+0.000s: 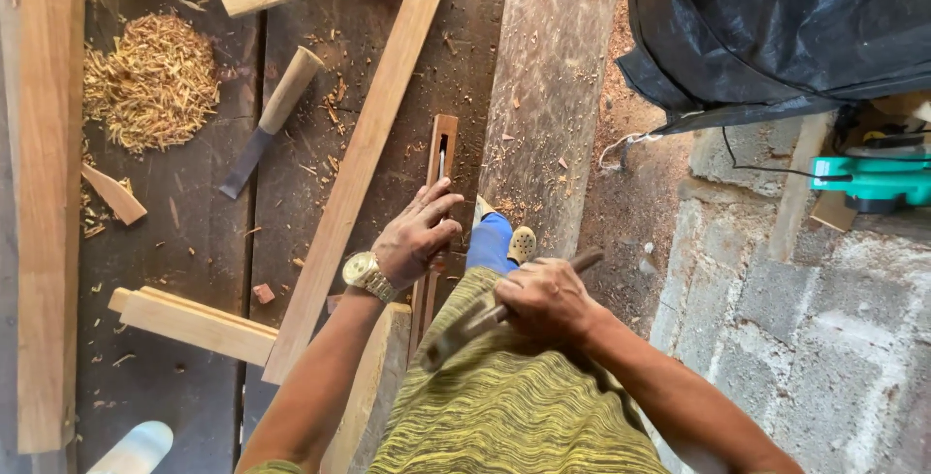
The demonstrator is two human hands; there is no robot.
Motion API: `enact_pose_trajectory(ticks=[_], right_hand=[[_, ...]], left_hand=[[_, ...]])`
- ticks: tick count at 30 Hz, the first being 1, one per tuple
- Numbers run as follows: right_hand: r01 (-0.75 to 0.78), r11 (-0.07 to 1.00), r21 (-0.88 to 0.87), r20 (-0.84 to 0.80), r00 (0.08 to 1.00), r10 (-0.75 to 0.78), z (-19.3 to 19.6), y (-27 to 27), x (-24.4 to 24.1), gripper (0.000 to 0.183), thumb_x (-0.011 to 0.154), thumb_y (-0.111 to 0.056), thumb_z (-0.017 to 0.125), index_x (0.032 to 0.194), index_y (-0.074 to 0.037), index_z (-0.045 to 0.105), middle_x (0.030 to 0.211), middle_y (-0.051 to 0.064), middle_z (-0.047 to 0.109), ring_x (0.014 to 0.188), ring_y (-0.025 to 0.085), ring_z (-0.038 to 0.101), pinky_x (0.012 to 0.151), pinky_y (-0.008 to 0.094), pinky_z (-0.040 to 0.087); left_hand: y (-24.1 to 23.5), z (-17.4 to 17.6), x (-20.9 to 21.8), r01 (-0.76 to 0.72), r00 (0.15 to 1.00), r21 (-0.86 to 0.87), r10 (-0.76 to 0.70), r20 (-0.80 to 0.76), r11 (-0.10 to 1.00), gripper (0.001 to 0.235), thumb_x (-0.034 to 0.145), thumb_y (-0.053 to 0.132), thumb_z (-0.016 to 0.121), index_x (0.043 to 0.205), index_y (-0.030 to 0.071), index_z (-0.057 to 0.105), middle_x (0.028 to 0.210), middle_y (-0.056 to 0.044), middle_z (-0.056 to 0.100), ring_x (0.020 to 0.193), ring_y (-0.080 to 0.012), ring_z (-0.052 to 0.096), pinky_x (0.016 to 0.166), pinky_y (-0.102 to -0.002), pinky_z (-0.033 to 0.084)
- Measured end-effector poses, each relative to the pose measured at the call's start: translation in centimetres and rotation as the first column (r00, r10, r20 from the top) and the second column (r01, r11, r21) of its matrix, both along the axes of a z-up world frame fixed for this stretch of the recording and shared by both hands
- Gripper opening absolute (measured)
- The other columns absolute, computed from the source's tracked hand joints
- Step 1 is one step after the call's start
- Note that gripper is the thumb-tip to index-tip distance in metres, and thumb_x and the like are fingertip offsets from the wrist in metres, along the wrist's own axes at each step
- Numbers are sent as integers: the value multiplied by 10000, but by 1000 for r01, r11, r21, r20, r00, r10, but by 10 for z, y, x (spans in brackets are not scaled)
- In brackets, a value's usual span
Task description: The person works at a wooden workbench, fitting a shaped wooden piece into a slotted rail and hammering it into place. They then secure the assembly in a metal clamp, tightening the clamp by hand and tapping the wood with a hammer to seat the joints.
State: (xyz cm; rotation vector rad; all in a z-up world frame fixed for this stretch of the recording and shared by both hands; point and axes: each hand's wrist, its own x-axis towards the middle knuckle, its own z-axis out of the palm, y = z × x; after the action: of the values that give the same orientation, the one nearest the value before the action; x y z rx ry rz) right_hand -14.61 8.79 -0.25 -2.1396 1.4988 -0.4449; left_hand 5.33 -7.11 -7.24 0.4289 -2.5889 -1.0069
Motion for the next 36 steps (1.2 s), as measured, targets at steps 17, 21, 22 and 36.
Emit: enact_pose_trajectory(ticks=[17, 21, 22, 36], right_hand=[[89, 981, -172, 245, 968, -44, 35, 3, -27, 299, 870, -161, 742, 690, -115, 508, 588, 37, 535, 502, 214, 540, 485, 372, 449], [146, 988, -53, 232, 964, -130, -36, 20, -43, 247, 882, -113, 692, 677, -144, 559, 547, 6, 560, 446, 157, 540, 431, 341, 453], [143, 988, -52, 235, 964, -128, -32, 17, -43, 247, 882, -113, 692, 677, -144, 559, 547, 6, 560, 446, 157, 540, 431, 341, 453], [242, 969, 60, -11, 970, -241, -13, 11, -20, 165, 838, -169, 660, 743, -116, 536, 579, 87, 583, 492, 281, 613, 490, 444, 489]], left_hand=[[-12, 48, -52, 58, 968, 23, -62, 243, 998, 412, 535, 126, 800, 915, 102, 644, 1041, -99, 643, 1156, -371, 562, 904, -463, 548], [-8, 41, -49, 31, 975, 46, -41, 218, 998, 442, 487, 136, 798, 900, 110, 643, 1034, -88, 650, 1161, -372, 568, 928, -474, 542], [-5, 34, -47, 28, 975, 48, -38, 221, 998, 442, 487, 136, 798, 900, 110, 643, 1034, -88, 650, 1161, -372, 568, 928, -474, 542], [6, 0, -25, 2, 999, -22, -1, 36, 1000, 198, 818, 98, 744, 983, 137, 641, 1195, -73, 646, 1377, -367, 541, 1116, -466, 504]])
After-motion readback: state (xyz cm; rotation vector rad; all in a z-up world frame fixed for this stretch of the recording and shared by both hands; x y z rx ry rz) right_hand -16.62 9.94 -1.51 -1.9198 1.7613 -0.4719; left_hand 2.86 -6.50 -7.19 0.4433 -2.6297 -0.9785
